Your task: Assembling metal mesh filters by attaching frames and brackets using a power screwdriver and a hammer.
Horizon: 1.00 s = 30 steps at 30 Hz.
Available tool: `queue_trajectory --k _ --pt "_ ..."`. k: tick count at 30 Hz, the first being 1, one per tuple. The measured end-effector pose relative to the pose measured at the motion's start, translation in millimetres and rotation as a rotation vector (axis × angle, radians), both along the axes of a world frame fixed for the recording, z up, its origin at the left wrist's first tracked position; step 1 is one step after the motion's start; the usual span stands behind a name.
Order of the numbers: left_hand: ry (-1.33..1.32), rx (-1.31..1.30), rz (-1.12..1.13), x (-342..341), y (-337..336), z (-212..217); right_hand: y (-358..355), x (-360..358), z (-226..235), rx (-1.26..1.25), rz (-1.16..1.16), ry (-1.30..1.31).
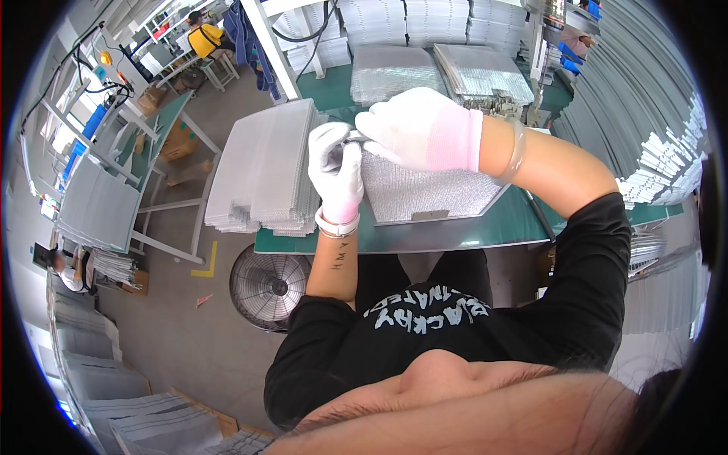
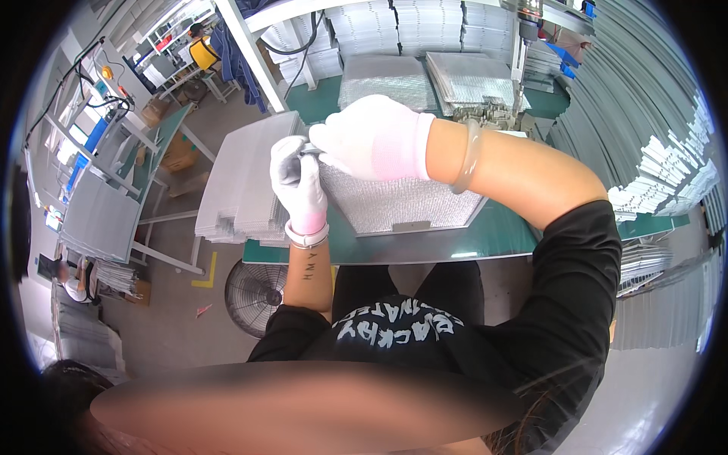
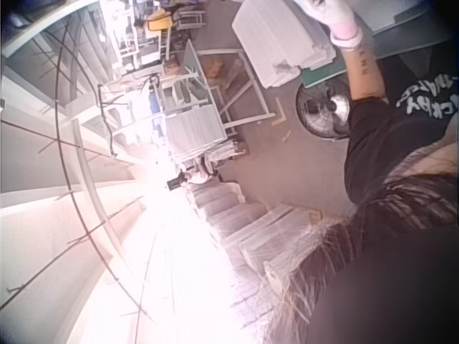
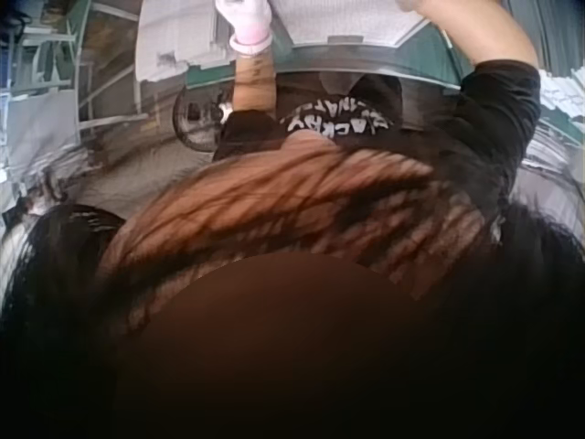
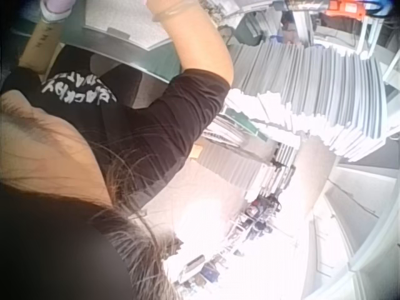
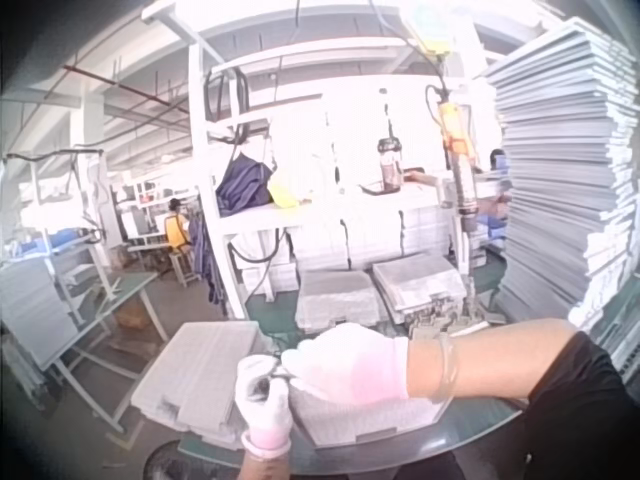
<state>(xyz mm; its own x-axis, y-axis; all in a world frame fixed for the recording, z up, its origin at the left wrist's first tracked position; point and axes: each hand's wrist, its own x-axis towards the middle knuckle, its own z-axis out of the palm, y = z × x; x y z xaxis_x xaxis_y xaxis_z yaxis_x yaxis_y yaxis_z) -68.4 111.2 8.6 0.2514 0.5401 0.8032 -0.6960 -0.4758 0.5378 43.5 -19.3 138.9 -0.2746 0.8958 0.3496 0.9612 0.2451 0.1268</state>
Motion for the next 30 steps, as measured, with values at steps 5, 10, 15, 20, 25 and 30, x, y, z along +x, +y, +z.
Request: queue_trajectory --k 5,10,15,20,25,30 --pt "-0.037 0.157 -0.082 3 -3 -2 -6 -1 3 -0.038 -0.019 0.000" --pt "-0.011 0.151 -0.100 2 -3 -13 -31 1 10 0.110 -0.005 0.010" --pt "0.127 0.118 0.150 0 9 -21 -132 42 -3 0.746 -0.081 0.397" --pt "0.147 0.327 0.046 13 12 59 -253 148 -203 0.317 -1.013 0.302" --pt "0.344 1.323 -0.080 55 -51 126 -281 113 -280 -0.115 -1.392 0.336" --pt "0.515 1.670 -0.080 99 -90 78 -301 95 -277 0.216 -1.089 0.927"
